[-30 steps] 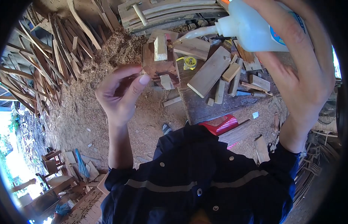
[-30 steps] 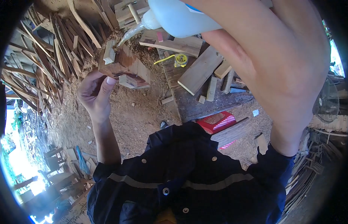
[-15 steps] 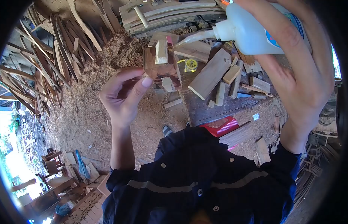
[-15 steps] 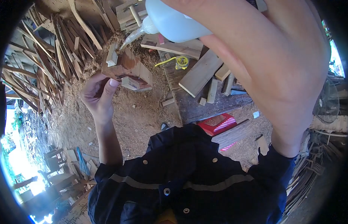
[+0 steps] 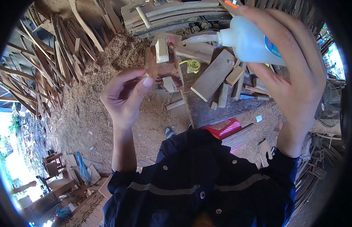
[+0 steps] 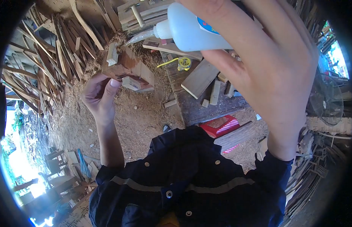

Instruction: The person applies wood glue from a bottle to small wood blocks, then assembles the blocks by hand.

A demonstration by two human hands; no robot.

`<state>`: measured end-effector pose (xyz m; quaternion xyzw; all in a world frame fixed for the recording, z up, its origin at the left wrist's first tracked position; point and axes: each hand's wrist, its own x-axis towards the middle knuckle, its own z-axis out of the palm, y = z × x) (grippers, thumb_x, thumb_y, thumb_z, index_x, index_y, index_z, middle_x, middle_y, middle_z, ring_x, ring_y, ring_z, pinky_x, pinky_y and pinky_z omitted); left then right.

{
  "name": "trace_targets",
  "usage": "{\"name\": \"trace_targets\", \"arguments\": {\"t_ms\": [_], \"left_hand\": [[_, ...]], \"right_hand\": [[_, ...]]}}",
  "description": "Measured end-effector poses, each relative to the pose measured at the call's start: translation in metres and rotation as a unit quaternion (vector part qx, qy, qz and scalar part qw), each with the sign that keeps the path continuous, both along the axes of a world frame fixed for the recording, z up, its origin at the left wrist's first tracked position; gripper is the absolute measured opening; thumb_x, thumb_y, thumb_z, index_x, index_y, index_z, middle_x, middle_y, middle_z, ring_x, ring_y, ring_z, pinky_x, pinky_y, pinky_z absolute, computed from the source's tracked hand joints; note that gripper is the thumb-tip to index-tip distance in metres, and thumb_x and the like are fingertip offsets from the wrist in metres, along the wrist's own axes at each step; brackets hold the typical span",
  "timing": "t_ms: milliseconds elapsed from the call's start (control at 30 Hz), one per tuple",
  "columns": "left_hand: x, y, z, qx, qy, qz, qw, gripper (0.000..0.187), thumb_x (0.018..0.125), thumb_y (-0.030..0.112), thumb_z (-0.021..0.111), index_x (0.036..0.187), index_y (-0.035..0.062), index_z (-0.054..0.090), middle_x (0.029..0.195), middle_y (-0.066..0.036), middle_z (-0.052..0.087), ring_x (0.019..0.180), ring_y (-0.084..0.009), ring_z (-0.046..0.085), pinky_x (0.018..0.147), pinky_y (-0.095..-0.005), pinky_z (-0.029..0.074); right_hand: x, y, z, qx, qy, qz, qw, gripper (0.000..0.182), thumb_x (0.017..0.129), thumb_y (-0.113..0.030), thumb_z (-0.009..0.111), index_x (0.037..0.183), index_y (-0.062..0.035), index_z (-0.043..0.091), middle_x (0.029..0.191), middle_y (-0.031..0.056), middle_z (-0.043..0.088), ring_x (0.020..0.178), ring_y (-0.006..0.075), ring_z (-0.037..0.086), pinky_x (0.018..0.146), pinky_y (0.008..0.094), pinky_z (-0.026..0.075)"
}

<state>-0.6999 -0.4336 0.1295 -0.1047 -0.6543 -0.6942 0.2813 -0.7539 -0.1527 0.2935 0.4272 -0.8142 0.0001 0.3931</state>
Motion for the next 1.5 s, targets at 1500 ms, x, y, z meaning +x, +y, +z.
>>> {"name": "trace_targets", "arguments": {"t_ms": [1500], "left_hand": [[-0.008,-0.015,-0.004,-0.127,-0.057,-0.009,0.990,0.019,0.088,0.007,0.082,0.106,0.0003,0.078,0.098,-0.009,0.077,0.089,-0.0162,0.076,0.079,-0.0274,0.061]], "right_hand": [[-0.025,-0.053,-0.054,-0.273,-0.531,0.192,0.779,0.052,0.078,-0.007,0.088,0.123,-0.0027,0.061,0.109,0.0058,0.074,0.106,0.0125,0.068,0.094,0.0301,0.054]]}}
